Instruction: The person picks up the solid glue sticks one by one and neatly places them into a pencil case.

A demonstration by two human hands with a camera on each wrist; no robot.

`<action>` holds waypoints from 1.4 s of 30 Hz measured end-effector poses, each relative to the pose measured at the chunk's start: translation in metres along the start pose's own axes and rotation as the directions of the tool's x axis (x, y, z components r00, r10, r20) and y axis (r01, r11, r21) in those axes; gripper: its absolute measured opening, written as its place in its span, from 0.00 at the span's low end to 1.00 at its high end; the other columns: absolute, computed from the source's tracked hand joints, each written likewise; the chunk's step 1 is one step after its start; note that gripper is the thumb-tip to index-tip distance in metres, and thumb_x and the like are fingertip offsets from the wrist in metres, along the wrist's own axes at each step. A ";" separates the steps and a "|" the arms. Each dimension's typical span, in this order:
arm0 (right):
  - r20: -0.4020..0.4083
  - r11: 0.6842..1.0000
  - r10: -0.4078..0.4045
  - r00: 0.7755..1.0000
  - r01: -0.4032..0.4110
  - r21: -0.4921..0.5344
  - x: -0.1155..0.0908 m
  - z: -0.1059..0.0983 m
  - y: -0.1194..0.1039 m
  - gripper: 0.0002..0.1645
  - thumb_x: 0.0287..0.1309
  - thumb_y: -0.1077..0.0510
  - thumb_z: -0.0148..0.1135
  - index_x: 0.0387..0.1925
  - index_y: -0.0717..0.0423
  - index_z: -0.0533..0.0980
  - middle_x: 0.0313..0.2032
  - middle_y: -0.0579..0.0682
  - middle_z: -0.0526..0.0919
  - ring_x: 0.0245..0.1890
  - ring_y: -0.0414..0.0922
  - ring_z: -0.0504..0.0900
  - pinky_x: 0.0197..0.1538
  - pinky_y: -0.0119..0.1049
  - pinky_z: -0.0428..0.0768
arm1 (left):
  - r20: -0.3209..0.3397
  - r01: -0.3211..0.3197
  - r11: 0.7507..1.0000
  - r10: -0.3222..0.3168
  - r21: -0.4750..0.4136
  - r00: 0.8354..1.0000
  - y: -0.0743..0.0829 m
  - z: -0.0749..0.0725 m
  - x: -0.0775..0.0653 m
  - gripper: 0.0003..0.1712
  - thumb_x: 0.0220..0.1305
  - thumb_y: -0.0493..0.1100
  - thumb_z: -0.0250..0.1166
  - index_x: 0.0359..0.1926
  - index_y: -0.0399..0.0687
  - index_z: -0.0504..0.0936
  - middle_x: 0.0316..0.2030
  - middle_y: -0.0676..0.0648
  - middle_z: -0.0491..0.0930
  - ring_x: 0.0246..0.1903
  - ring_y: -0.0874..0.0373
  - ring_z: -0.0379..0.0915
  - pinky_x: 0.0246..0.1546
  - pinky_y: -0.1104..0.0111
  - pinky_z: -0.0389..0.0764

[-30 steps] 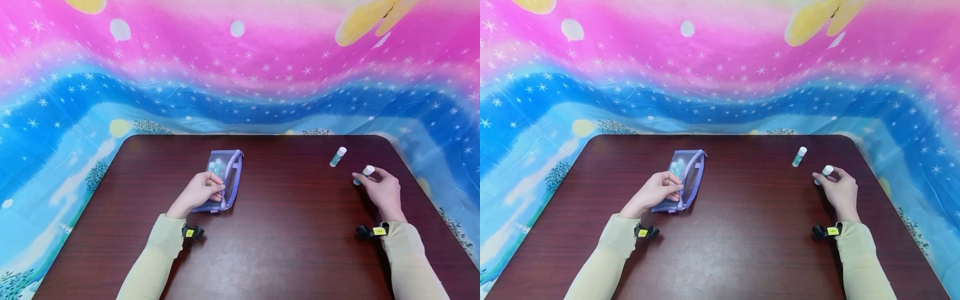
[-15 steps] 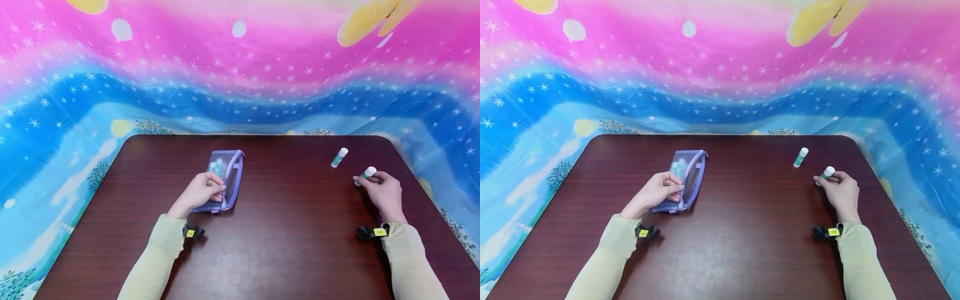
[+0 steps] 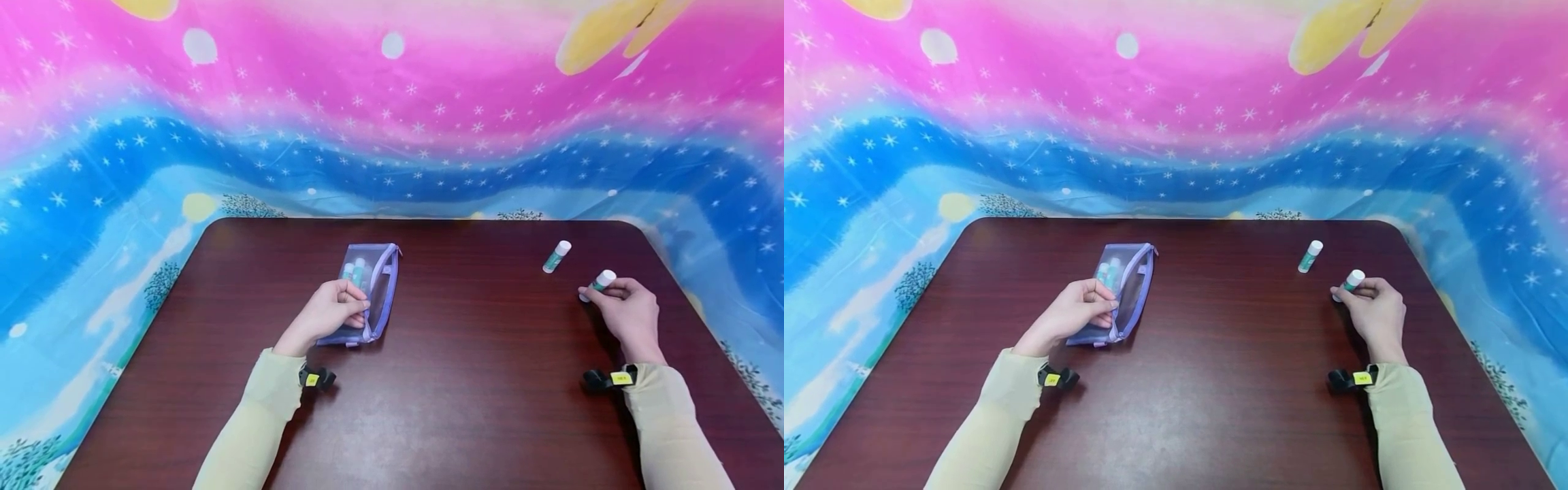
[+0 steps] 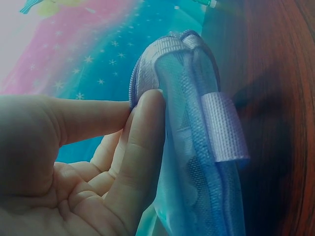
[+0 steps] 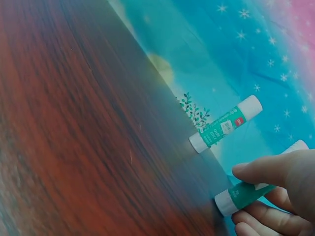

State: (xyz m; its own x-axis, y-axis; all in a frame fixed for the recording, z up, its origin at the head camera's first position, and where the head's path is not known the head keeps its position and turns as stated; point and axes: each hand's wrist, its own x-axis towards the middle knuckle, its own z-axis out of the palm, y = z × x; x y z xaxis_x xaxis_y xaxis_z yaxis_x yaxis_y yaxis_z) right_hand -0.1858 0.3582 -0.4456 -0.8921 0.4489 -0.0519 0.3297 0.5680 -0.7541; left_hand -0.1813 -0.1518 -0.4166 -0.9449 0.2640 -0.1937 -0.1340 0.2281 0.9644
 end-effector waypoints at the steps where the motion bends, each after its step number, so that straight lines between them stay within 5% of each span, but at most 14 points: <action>1: 0.000 1.000 0.000 1.000 0.000 0.001 0.000 0.000 0.000 0.39 0.58 0.37 0.72 0.58 0.61 0.74 0.35 0.37 0.80 0.34 0.31 0.74 0.34 0.25 0.76 | -0.001 0.002 1.000 -0.002 -0.005 1.000 0.000 0.000 0.000 0.07 0.68 0.30 0.66 0.42 0.29 0.76 0.27 0.40 0.82 0.24 0.55 0.82 0.33 0.64 0.89; 22: -0.064 0.984 -0.122 0.990 0.129 0.126 -0.004 0.003 -0.011 0.28 0.57 0.51 0.76 0.54 0.63 0.78 0.26 0.24 0.78 0.29 0.22 0.79 0.32 0.16 0.76 | -0.006 0.007 1.000 -0.007 -0.014 1.000 -0.001 0.001 0.001 0.08 0.68 0.30 0.66 0.43 0.28 0.76 0.28 0.39 0.82 0.24 0.55 0.82 0.33 0.63 0.89; 29: -0.048 0.972 -0.167 0.985 0.173 0.156 -0.008 0.005 -0.018 0.28 0.58 0.54 0.76 0.55 0.65 0.78 0.28 0.26 0.79 0.30 0.23 0.80 0.33 0.16 0.77 | -0.004 0.006 1.000 -0.006 -0.011 1.000 0.001 0.002 0.000 0.08 0.68 0.30 0.66 0.43 0.28 0.76 0.28 0.40 0.82 0.24 0.55 0.82 0.33 0.64 0.89; 42: -0.093 0.923 -0.207 0.974 0.226 0.311 -0.009 0.014 -0.026 0.19 0.56 0.64 0.75 0.49 0.56 0.78 0.34 0.34 0.83 0.36 0.28 0.83 0.38 0.17 0.80 | -0.002 0.006 1.000 -0.006 -0.016 1.000 -0.001 0.002 0.001 0.07 0.68 0.29 0.65 0.42 0.29 0.76 0.27 0.40 0.82 0.24 0.55 0.81 0.33 0.64 0.89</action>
State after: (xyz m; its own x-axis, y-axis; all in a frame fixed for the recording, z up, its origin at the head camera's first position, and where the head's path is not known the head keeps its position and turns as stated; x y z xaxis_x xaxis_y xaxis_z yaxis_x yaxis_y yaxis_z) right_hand -0.1905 0.3300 -0.4345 -0.9084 0.3835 0.1668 0.0065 0.4117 -0.9113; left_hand -0.1818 -0.1496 -0.4181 -0.9447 0.2603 -0.1992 -0.1446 0.2143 0.9660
